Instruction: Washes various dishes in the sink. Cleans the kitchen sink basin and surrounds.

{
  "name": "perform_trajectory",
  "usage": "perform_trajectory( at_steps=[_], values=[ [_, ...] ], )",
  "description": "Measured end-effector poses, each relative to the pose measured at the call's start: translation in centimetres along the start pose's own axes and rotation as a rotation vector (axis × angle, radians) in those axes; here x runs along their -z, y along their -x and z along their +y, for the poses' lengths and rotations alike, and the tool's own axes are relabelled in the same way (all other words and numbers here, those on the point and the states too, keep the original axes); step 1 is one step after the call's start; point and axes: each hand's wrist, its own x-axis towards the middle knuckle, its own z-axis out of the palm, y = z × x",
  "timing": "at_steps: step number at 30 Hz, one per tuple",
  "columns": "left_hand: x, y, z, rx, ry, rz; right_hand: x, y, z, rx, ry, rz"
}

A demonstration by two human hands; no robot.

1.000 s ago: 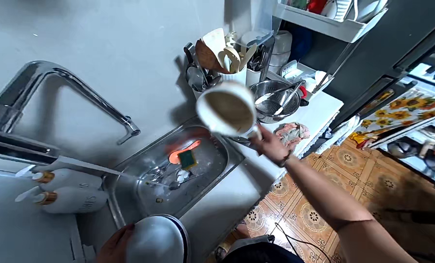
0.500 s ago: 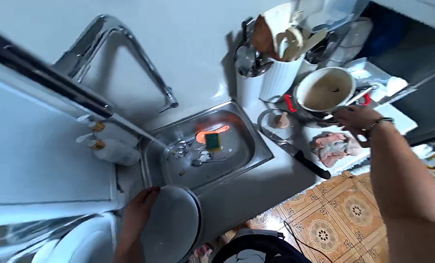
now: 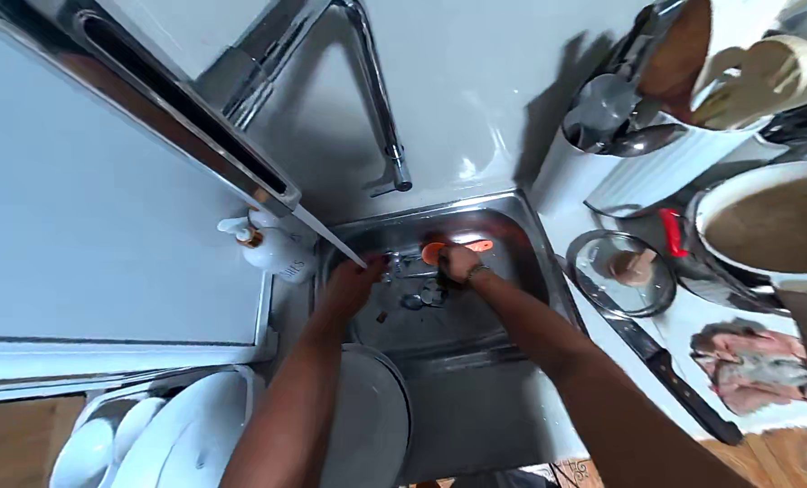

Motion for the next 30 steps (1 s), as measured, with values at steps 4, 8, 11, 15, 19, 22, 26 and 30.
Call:
perform_trajectory(
  at_steps=[4,8,11,15,19,22,26,30],
  values=[
    [-2.1,-5.4,-0.9,0.079,0.273,-0.092,-8.4,-7.9,-3.7,-0.042,0.124,-0.289],
    [-2.6,-3.4,8.7,0.265,0.186,-0.059,-24.7,-13.2,-3.5,-0.012,0.081,-0.048],
    [-3.9,-2.2,6.3,-0.232,0.079,0.118,-22.5,-9.7,-6.4,-0.101,-0.141,-0.209],
    [-2.8,-1.5,9.5,0.297,-0.198,0.096,-11.0,-5.1,-6.3,-0.082,0.037,-0.306],
    [-1.5,-0.9,9.7,0.306,-0.332,-0.096,-2.4,-2.7,-6.1,-0.102,0.117,-0.308],
    [-1.0,-0.4,10.7,0.23,-0.213,-0.216,-10.9,-3.8,-3.6,0.003,0.125,-0.246],
    [-1.7,-2.6,4.5,-0.031,-0.151,-0.232,-24.9,-5.7,-0.9,0.136,0.224,-0.278],
    [-2.2,-3.2,0.9,-0.025,-0.154,-0.203,-23.1,-5.2,-2.5,0.071,0.13,-0.245]
  ],
)
